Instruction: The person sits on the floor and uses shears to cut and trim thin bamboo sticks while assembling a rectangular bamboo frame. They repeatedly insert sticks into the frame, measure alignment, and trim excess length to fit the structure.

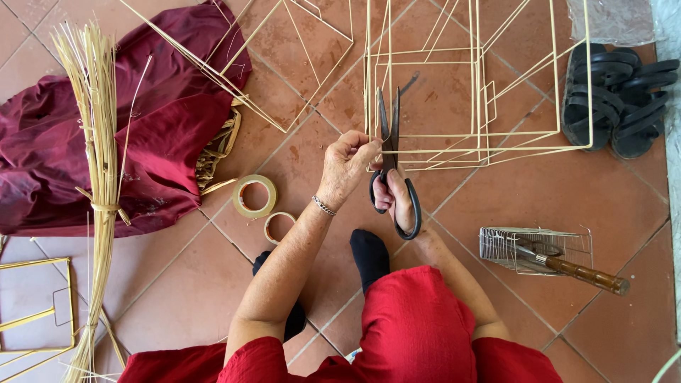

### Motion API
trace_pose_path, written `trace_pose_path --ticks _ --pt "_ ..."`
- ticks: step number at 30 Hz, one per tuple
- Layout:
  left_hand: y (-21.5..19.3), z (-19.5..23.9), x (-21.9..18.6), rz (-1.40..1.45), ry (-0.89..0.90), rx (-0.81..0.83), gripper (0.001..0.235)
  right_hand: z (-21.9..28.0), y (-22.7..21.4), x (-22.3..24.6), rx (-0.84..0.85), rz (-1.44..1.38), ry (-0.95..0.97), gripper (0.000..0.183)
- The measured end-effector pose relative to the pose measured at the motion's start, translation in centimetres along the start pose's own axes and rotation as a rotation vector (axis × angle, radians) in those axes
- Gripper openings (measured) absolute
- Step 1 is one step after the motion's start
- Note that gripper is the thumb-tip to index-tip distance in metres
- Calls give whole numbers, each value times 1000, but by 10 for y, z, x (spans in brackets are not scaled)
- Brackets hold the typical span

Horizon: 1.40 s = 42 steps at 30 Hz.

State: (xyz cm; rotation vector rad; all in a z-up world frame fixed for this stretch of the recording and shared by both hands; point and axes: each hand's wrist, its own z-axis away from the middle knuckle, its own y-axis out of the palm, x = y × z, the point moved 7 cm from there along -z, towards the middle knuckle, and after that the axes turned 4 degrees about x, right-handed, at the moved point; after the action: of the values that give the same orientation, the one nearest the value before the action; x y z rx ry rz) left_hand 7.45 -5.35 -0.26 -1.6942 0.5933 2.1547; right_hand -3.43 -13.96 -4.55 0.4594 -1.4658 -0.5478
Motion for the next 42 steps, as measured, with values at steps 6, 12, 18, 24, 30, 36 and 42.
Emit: trace_pose_path --ticks 6,12,18,24,30,36,42 --pt "-2 0 0 -84 60 -17 16 2 -11 -9 -106 -99 28 24" --pt "5 6 -4 50 104 69 24 20 -33 9 -193 254 39 30" --pt "-2 10 -10 182 36 269 45 62 -37 -4 -111 228 49 48" --pt "-7 4 -17 45 -45 49 32 80 -46 -14 -115 302 34 51" --pt "19 20 -102 -1047 742 -135 21 95 -58 -33 -145 401 37 55" --pt "70 -18 -112 -1637 793 191 30 114 -58 -40 -190 551 9 55" --pt "49 -32 -102 -1321 467 392 11 123 -50 -29 -136 557 36 55"
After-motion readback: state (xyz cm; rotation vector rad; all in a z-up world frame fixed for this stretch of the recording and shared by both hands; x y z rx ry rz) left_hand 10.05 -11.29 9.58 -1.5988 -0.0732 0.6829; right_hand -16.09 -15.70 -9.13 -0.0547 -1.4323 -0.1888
